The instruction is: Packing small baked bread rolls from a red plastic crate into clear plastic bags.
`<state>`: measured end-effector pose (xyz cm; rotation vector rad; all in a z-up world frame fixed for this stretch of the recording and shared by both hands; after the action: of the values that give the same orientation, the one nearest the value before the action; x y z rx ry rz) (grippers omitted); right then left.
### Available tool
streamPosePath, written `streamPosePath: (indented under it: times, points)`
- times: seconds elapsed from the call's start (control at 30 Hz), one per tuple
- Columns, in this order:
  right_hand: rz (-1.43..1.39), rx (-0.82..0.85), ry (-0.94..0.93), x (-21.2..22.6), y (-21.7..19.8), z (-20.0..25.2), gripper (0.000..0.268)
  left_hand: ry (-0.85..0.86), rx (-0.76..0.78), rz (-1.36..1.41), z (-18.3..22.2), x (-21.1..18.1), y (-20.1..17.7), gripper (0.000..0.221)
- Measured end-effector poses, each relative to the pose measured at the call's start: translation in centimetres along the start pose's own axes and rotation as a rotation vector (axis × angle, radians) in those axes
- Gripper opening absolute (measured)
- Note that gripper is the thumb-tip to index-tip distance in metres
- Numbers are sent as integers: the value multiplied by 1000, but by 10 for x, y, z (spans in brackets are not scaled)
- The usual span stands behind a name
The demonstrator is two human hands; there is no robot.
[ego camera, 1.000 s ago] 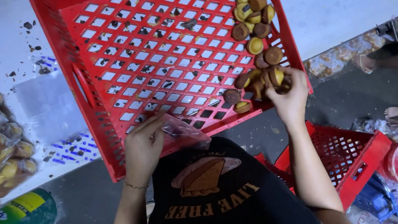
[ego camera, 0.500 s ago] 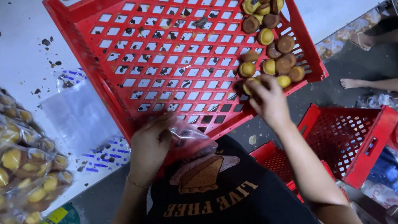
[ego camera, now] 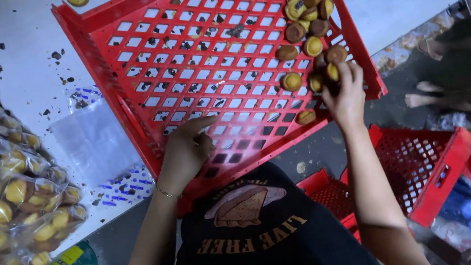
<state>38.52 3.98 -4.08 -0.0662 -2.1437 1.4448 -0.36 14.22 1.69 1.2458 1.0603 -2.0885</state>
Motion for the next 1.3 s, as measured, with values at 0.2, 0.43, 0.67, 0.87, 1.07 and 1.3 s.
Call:
streamPosePath:
  times: [0.2, 0.43, 0.67, 0.87, 1.07, 1.3]
  points:
    - [197, 339, -198, -29, 24, -31, 70, 0, -42, 183, -5, 10, 24, 54]
    - [-361, 68, -100, 58, -8, -50, 70, -178, 63, 168, -27, 3, 84, 50]
    - [-467, 731, -568, 143, 89, 27, 61, -194, 64, 565, -49, 35, 110, 62]
    - [-310, 714, -571, 203, 63, 33, 48, 502, -124, -1008, -9, -74, 191, 51]
    - [-219, 1209, -672, 156, 64, 50, 16, 138, -175, -437, -14, -31, 134, 54]
    - [16, 499, -1065, 61, 77, -13, 27, -62, -226, -58, 22, -13, 115, 44]
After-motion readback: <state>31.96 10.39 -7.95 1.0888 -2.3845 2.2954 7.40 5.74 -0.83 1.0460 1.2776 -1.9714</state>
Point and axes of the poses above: each hand's wrist, its own z-axis away from the middle knuckle, its own y-axis out of the palm, x = y × z, the point moved 7 cm from there along -z, towards the middle knuckle, and after that the axes turned 1 degree about z, right-handed, at the moved point
